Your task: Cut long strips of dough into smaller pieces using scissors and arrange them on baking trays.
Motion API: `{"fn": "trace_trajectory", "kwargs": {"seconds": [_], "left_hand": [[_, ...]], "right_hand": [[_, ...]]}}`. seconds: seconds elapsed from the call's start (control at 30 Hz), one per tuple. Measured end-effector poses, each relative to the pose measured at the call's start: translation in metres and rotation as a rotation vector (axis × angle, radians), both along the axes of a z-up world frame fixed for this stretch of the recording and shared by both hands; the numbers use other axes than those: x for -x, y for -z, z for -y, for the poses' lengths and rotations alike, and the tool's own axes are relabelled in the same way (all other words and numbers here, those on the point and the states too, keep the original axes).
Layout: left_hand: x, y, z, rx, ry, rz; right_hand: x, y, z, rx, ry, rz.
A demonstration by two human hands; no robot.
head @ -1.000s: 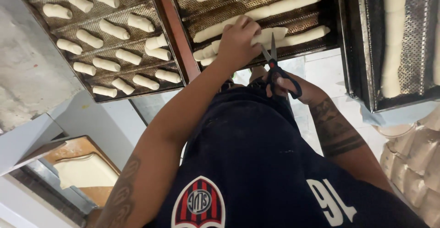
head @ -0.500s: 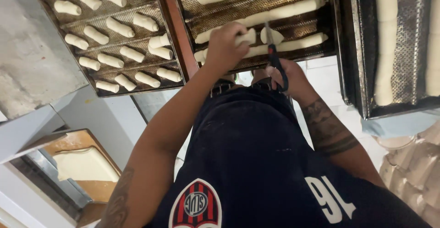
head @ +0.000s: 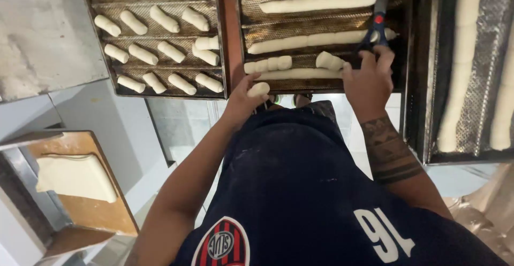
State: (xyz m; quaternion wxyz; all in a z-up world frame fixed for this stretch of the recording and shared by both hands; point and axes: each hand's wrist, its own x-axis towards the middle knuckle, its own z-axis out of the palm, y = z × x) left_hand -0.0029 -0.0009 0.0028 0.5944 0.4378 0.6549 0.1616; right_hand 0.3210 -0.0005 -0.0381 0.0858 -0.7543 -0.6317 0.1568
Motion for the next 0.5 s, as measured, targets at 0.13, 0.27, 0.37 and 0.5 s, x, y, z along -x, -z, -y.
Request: {"fn": "trace_trajectory", "kwargs": {"seconds": [0.13, 0.27, 0.37, 0.5], "left_hand": [[0.027, 0.031, -0.002, -0.09, -0.063, 0.042], [0.033, 0.056, -0.044, -0.378, 0.119, -0.082], [0.036, 0.09, -0.071, -0.639, 0.592, -0.475], [0.04, 0.148, -0.084, -0.941, 0.929, -0.62]], "right_hand": [[0.03, -0.007, -0.008, -0.104, -0.263, -0.129], [0.042, 0.027, -0.013, -0.178, -0.327, -0.007], [0.063, 0.01, -0.027, -0.417, -0.371, 0.164], [0.117, 0.025, -0.032, 0.133, -0.272, -0.176]]}}
